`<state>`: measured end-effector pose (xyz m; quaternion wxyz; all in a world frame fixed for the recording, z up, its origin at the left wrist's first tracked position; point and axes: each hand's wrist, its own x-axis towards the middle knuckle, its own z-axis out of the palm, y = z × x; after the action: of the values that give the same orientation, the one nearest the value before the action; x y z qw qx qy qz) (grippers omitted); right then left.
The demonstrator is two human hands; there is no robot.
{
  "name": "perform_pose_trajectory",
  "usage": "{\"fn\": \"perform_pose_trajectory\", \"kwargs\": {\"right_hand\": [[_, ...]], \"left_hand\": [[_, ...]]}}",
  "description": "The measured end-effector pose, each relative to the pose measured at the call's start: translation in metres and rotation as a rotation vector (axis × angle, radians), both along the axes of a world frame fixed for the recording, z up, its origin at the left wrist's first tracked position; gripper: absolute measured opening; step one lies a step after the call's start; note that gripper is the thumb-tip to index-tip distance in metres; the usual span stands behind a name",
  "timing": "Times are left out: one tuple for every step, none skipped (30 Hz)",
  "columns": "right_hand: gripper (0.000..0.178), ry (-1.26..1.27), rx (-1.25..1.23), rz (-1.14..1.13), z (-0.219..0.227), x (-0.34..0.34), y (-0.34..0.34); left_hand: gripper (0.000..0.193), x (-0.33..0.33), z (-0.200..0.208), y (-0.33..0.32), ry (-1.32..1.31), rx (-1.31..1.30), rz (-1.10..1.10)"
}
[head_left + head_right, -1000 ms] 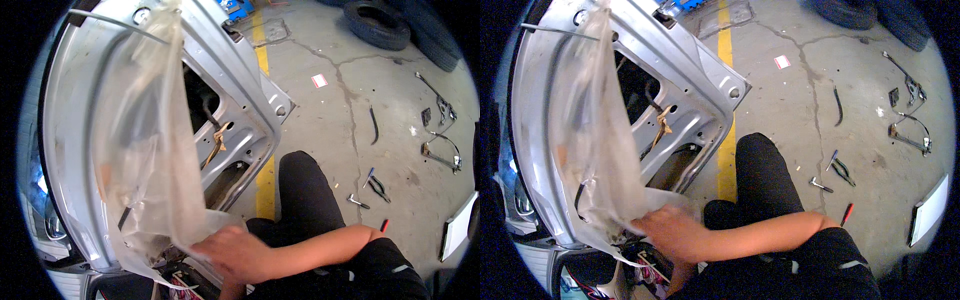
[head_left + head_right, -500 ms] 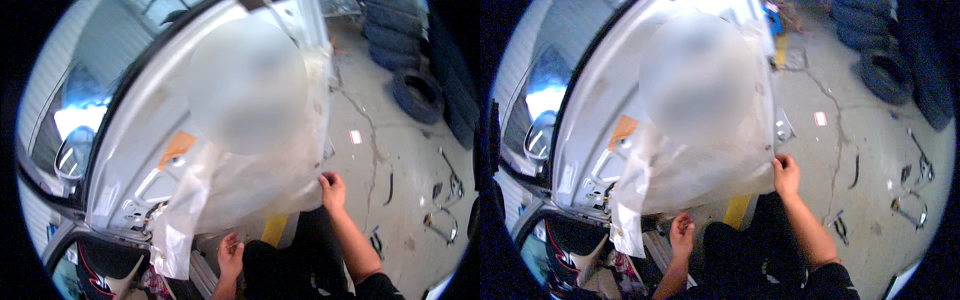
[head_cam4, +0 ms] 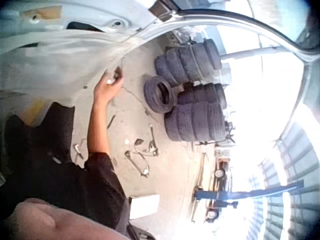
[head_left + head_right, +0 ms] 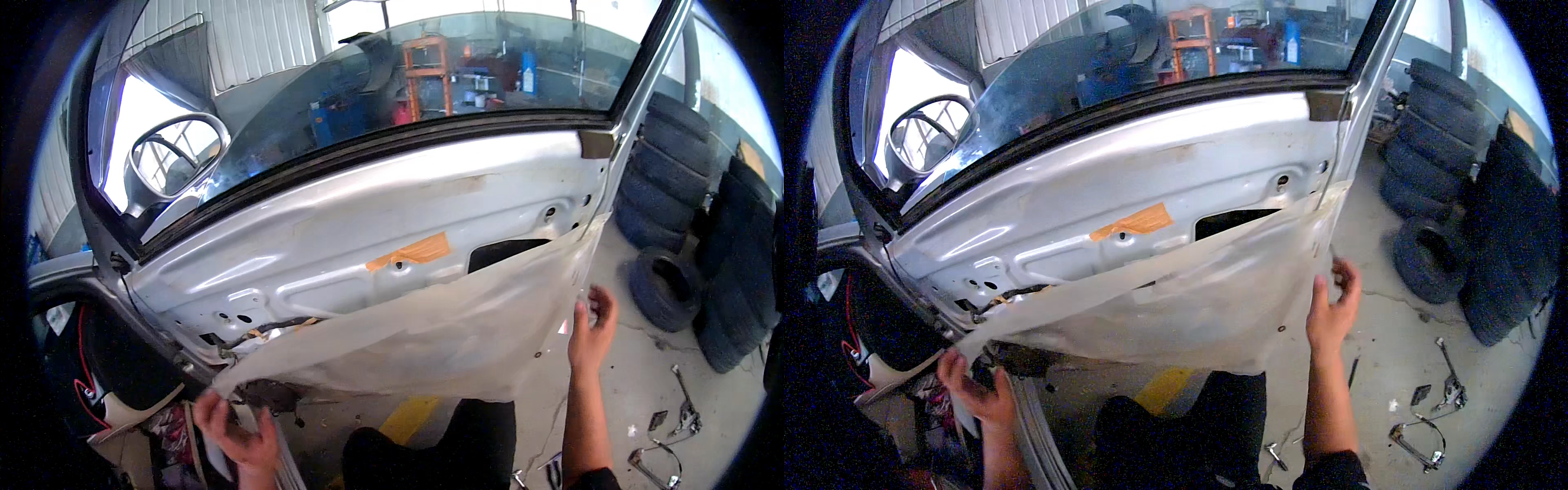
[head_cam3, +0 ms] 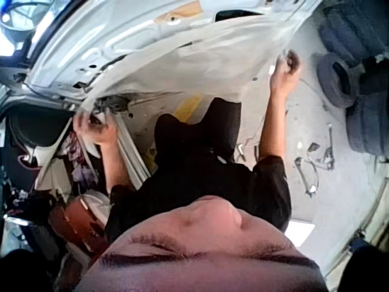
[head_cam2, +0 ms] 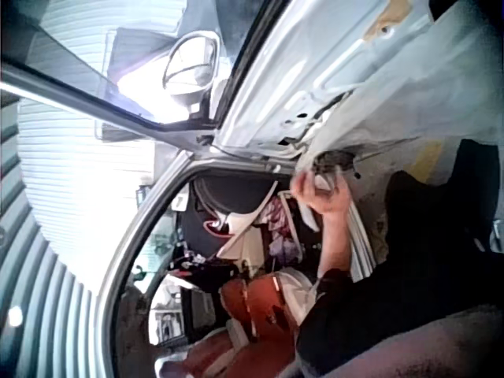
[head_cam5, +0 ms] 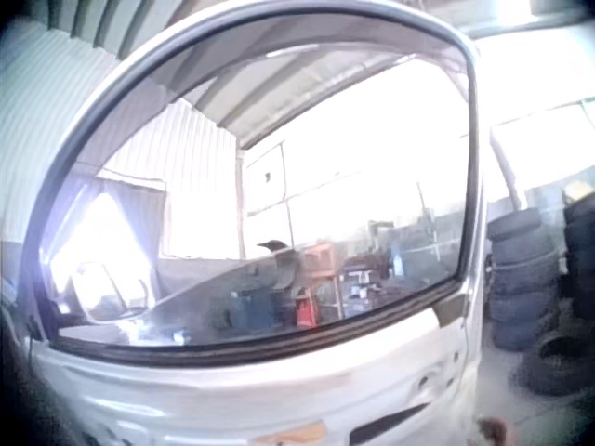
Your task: The person installs a moisture barrier and door panel on a car door. They align the barrier, route wiring through openings, and connect electrical connectors inside the door cavity.
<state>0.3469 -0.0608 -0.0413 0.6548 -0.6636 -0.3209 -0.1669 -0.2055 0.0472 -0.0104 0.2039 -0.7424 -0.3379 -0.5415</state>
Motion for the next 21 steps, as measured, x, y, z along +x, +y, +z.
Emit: {"fn": "perform_pose_trajectory", "kwargs": {"right_hand": [[0.05,-0.061,0.044,0.007,0.028,0.006,0.009],[0.061,-0.04,0.04,0.027,0.051,0.018,0.015],[0.067,-0.07,0.071,0.051,0.063,0.034,0.024],[0.071,-0.028,0.057,0.061,0.075,0.048,0.032],[0.069,0.026,0.065,0.159,0.082,0.06,0.038],[0.067,0.083,0.082,0.254,0.092,0.069,0.038],[0.062,0.09,0.09,0.246,0.098,0.076,0.035],[0.056,0.096,0.097,0.238,0.105,0.082,0.032],[0.05,0.113,0.104,0.242,0.109,0.081,0.032],[0.043,0.091,0.072,0.259,0.112,0.08,0.031],[0.037,0.068,0.039,0.277,0.117,0.079,0.029],[0.031,0.053,0.006,0.293,0.118,0.077,0.027],[0.024,0.072,0.067,0.294,0.118,0.079,0.03],[0.024,0.041,0.083,0.257,0.121,0.079,0.031],[0.024,0.008,0.096,0.213,0.125,0.08,0.031],[0.025,-0.02,0.115,0.181,0.131,0.078,0.035],[0.026,-0.041,0.186,0.234,0.138,0.075,0.04],[0.026,-0.064,0.19,0.215,0.145,0.072,0.044],[0.026,-0.088,0.188,0.195,0.153,0.071,0.048],[0.026,-0.112,0.186,0.175,0.162,0.068,0.052],[0.023,-0.098,0.247,0.208,0.171,0.064,0.055]], "left_hand": [[0.07,0.003,0.018,0.008,0.008,0.104,0.041],[0.073,0.008,0.033,0.017,0.013,0.214,0.072],[0.075,0.01,0.048,0.023,0.045,0.23,0.104],[0.076,0.012,0.063,0.027,0.076,0.246,0.137],[0.077,0.019,0.077,0.029,0.11,0.149,0.098],[0.066,0.025,0.091,0.028,0.164,0.084,0.113],[0.054,0.025,0.098,0.035,0.245,0.032,0.042],[0.043,0.024,0.103,0.043,0.326,-0.019,-0.028],[0.035,0.025,0.106,0.048,0.314,-0.007,-0.062],[0.028,0.027,0.108,0.053,0.301,0.005,-0.096],[0.021,0.029,0.109,0.058,0.287,0.017,-0.128],[0.021,0.03,0.112,0.063,0.256,0.016,-0.107],[0.02,0.031,0.114,0.068,0.224,0.015,-0.084],[0.02,0.033,0.117,0.072,0.191,0.013,-0.061],[0.015,0.037,0.121,0.076,0.181,0.004,-0.054],[0.014,0.035,0.127,0.08,0.188,0.022,-0.023],[0.013,0.032,0.133,0.087,0.195,0.04,0.009],[0.012,0.029,0.139,0.092,0.203,0.056,0.041],[0.012,0.032,0.145,0.096,0.177,0.044,0.064],[0.012,0.032,0.149,0.102,0.163,0.031,0.069],[0.013,0.032,0.151,0.111,0.148,0.019,0.074]]}}
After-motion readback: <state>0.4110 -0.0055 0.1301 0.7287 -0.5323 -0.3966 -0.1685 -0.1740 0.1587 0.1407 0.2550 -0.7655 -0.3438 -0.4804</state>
